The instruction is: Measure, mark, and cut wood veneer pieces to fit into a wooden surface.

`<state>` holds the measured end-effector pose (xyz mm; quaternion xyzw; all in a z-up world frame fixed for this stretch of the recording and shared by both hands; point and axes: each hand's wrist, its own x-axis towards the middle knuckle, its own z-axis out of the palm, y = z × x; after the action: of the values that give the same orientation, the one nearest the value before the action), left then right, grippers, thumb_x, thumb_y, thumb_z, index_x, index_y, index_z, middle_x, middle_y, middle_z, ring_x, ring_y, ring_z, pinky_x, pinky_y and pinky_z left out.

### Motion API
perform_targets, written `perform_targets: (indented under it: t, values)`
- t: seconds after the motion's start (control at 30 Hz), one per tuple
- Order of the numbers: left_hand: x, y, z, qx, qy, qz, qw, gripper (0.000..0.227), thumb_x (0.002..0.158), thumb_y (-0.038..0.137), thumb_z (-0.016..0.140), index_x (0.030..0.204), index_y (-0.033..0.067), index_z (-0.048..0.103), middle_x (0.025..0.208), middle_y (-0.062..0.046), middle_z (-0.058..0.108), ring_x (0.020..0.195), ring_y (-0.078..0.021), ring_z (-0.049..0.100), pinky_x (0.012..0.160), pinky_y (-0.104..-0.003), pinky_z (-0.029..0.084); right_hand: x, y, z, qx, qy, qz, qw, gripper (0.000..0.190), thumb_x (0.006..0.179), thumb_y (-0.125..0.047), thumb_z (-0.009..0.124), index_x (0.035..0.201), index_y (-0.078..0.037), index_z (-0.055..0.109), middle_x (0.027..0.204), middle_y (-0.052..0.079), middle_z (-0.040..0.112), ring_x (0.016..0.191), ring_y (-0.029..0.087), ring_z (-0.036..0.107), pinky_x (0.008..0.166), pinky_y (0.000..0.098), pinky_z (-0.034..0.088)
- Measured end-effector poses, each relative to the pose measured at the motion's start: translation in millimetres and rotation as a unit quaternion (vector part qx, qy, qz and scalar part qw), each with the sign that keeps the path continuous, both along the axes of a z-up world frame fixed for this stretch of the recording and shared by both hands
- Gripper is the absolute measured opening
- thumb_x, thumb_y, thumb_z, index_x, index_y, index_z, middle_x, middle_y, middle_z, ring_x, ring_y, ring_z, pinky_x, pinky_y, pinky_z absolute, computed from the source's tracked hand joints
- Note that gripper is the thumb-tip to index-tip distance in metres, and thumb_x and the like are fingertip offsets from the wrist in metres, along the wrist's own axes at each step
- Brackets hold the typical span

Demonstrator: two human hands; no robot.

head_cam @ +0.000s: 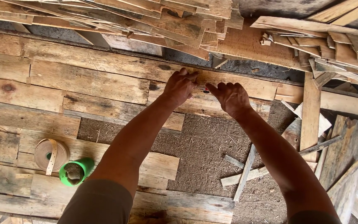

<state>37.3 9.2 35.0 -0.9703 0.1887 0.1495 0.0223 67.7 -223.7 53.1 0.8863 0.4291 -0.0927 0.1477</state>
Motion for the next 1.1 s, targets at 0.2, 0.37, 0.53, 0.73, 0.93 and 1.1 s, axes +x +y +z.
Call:
perform_targets:
  t: [0.2,0.37,0.53,0.73,0.93,1.1]
  values:
    - [0,1,10,0.015,-0.006,-0.020,1.000,0.048,0.083,0.053,0.078,0.129,0.0416,0.070,0.161,0.014,0.037,0.105,-0.0191,0.046,0.088,-0.027,0.050,0,2,3,0.007,-0.009,0.008,1.000,0.056,0.102,-0.005,0.050,0.153,-0.031,0.049,0.083,0.007,0.071,0.051,0.012,0.056,0.040,0.0240,0.047]
    - [3,-1,3,0.029,-0.004,-0.025,0.999,0.053,0.083,0.052,0.078,0.133,0.0413,0.066,0.162,0.013,0.034,0.103,-0.0206,0.046,0.086,-0.028,0.051,-3,11,13,-0.002,0.026,-0.018,0.999,0.045,0.108,-0.012,0.047,0.149,-0.030,0.049,0.087,0.008,0.070,0.053,0.014,0.058,0.043,0.0264,0.052]
    - [3,-4,-19,0.018,0.010,0.003,1.000,0.043,0.091,0.042,0.076,0.133,0.0387,0.068,0.168,0.016,0.031,0.110,-0.0167,0.046,0.089,-0.024,0.051,-3,23,33,-0.082,0.100,-0.063,0.990,0.049,0.107,-0.013,0.045,0.153,-0.029,0.040,0.090,0.008,0.068,0.061,0.015,0.061,0.057,0.0286,0.057]
    - [-1,-4,-28,0.042,0.012,-0.017,0.999,0.036,0.101,0.025,0.065,0.133,0.0402,0.064,0.168,0.010,0.029,0.107,-0.0190,0.048,0.085,-0.027,0.052,-2,8,32,-0.130,0.136,-0.079,0.979,0.057,0.107,-0.012,0.041,0.160,-0.028,0.027,0.109,0.014,0.063,0.068,0.018,0.066,0.061,0.0284,0.061]
    - [3,-7,-25,0.105,-0.038,-0.090,0.990,0.054,0.088,0.023,0.069,0.140,0.0183,0.056,0.162,0.004,0.032,0.100,-0.0185,0.051,0.086,-0.027,0.051,-4,-25,13,-0.106,0.097,-0.078,0.987,0.061,0.106,-0.011,0.045,0.159,-0.037,0.028,0.110,0.009,0.067,0.077,0.019,0.064,0.067,0.0325,0.057]
    - [0,-8,-21,-0.013,-0.037,0.000,0.999,0.046,0.092,0.015,0.073,0.136,0.0239,0.063,0.163,0.003,0.039,0.110,-0.0217,0.052,0.086,-0.029,0.055,-17,-41,-10,-0.012,0.157,-0.189,0.969,0.054,0.120,-0.011,0.040,0.167,-0.037,0.030,0.135,0.012,0.065,0.078,0.021,0.070,0.064,0.0324,0.062]
